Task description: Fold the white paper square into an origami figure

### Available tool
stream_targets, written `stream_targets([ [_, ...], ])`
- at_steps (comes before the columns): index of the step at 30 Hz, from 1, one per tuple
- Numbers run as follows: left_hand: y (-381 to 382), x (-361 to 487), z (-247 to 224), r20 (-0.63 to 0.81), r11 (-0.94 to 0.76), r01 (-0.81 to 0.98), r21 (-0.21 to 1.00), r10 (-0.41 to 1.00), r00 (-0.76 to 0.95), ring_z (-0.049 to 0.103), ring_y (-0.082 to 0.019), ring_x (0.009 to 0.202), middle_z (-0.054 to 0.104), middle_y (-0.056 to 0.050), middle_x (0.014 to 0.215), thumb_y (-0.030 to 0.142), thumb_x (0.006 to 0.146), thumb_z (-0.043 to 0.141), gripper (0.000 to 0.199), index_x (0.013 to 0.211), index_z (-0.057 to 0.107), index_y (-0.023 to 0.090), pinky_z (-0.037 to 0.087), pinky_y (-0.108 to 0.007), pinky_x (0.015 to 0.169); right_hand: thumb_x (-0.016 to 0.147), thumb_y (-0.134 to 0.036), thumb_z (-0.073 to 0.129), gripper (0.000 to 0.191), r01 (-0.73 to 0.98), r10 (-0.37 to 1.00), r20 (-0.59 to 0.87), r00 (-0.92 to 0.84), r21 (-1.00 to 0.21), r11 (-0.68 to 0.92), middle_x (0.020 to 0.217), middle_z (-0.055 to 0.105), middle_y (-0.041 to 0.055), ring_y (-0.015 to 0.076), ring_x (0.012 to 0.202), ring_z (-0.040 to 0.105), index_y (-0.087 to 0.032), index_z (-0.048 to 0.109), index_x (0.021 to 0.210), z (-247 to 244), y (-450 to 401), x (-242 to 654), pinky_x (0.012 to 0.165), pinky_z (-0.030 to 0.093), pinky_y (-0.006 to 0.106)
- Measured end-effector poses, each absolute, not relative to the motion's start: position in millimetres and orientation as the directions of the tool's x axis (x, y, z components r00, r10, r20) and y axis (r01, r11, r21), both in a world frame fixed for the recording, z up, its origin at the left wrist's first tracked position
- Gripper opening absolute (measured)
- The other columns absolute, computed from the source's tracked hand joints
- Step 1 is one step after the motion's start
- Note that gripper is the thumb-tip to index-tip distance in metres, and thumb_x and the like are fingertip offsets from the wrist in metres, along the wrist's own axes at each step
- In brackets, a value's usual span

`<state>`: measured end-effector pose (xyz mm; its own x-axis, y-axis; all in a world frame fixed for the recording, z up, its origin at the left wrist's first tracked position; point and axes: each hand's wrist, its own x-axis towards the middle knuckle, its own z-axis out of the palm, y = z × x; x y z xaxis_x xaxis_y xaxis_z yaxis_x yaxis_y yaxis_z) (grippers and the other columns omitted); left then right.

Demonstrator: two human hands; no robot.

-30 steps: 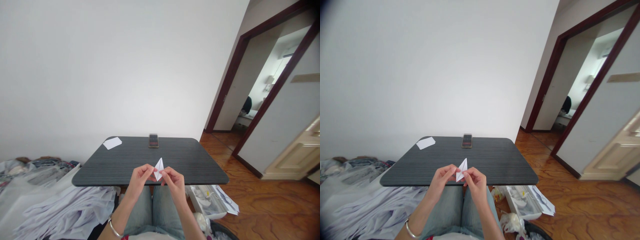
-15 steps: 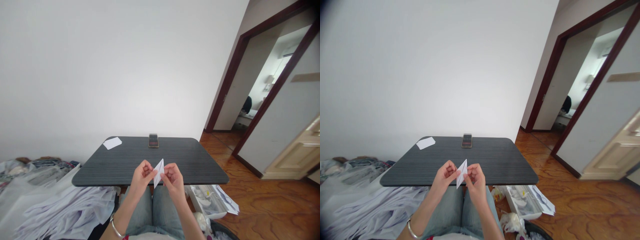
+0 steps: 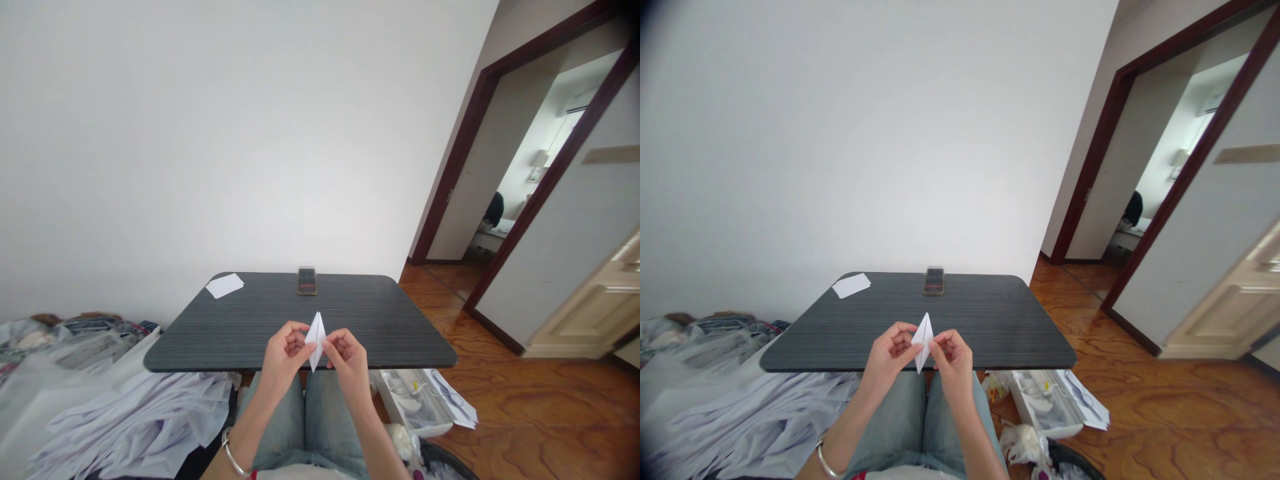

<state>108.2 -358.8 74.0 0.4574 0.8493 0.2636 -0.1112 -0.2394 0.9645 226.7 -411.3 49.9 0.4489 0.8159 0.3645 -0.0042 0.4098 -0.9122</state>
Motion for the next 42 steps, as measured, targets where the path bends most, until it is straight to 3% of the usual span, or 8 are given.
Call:
stream_targets([
  [7,-362.9,105.4,72.8,0.594,-0.701,0.22,0.678,0.699,0.399,0.056,-0.012,0.063,0.06,-0.002,0.07,0.02,0.08,0.053,0.013,0.078,0.065,0.016,0.044,-0.023,0.061,0.081,-0.035,0.052,0.024,0.09,0.823,0.421,0.382,-0.903,0.42,0.093,0.06,0.0075,0.0179,0.078,0.055,-0.018,0.066,0.076,54.1,-412.9,227.3,0.047,0.046,0.02],
  [12,-360.3,104.9,66.1,0.73,-0.852,0.349,0.389,0.517,0.447,0.055,-0.014,0.068,0.059,-0.003,0.072,0.016,0.081,0.05,0.018,0.089,0.066,0.019,0.044,-0.025,0.062,0.081,-0.038,0.05,0.026,0.045,0.836,0.377,0.399,-0.918,0.393,0.09,0.064,0.0072,0.0183,0.077,0.057,-0.017,0.066,0.076,52.4,-410.9,227.2,0.048,0.047,0.021],
  [15,-359.1,104.4,64.9,0.767,-0.887,0.339,0.313,0.446,0.462,0.056,-0.015,0.073,0.063,-0.004,0.079,0.014,0.081,0.052,0.02,0.091,0.067,0.023,0.046,-0.027,0.064,0.079,-0.038,0.053,0.025,0.002,0.848,0.336,0.41,-0.93,0.367,0.089,0.065,0.0067,0.0162,0.071,0.057,-0.016,0.064,0.072,51.4,-410.2,228.1,0.048,0.047,0.02],
  [18,-358.4,103.7,65.5,0.76,-0.891,0.275,0.361,0.452,0.467,0.059,-0.017,0.084,0.065,-0.005,0.092,0.015,0.08,0.053,0.023,0.093,0.067,0.027,0.048,-0.03,0.073,0.077,-0.037,0.055,0.023,-0.063,0.856,0.318,0.408,-0.925,0.374,0.081,0.064,0.0046,0.0141,0.066,0.055,-0.016,0.062,0.069,52.4,-410.1,228.6,0.047,0.047,0.02],
  [22,-358.7,103.5,66.3,0.682,-0.815,0.164,0.555,0.56,0.471,0.06,-0.02,0.093,0.065,-0.005,0.104,0.019,0.078,0.057,0.02,0.092,0.069,0.028,0.047,-0.032,0.081,0.075,-0.034,0.058,0.021,-0.115,0.857,0.308,0.414,-0.916,0.385,0.067,0.06,0.0012,0.0114,0.058,0.051,-0.016,0.061,0.065,54.2,-409.8,228.8,0.046,0.045,0.019],
  [29,-362.1,106.4,73.0,0.512,-0.588,0.023,0.808,0.722,0.465,0.061,-0.02,0.088,0.067,-0.007,0.095,0.022,0.077,0.057,0.013,0.077,0.07,0.02,0.047,-0.031,0.079,0.072,-0.034,0.063,0.017,-0.204,0.855,0.274,0.44,-0.897,0.393,0.064,0.059,-0.0011,0.0116,0.055,0.052,-0.018,0.057,0.069,53.1,-409.9,229.2,0.048,0.046,0.02],
  [36,-357.9,110.4,68.1,0.381,-0.399,-0.027,0.917,0.852,0.358,0.06,-0.016,0.071,0.065,-0.003,0.073,0.021,0.071,0.063,0.006,0.072,0.063,0.016,0.047,-0.025,0.066,0.068,-0.034,0.067,0.019,-0.256,0.867,0.221,0.446,-0.897,0.361,0.057,0.063,-0.0002,0.0119,0.049,0.054,-0.016,0.06,0.072,54.9,-410.2,225.8,0.049,0.043,0.022],
  [42,-358.5,111.8,63.8,0.263,-0.225,-0.139,0.964,0.872,0.413,0.061,-0.016,0.072,0.065,-0.005,0.079,0.023,0.066,0.067,0.021,0.085,0.06,0.015,0.048,-0.025,0.064,0.071,-0.033,0.064,0.018,-0.188,0.832,0.257,0.492,-0.901,0.39,0.064,0.064,0.0022,0.0143,0.056,0.057,-0.016,0.062,0.074,53.9,-409.9,226.0,0.054,0.046,0.025],
])
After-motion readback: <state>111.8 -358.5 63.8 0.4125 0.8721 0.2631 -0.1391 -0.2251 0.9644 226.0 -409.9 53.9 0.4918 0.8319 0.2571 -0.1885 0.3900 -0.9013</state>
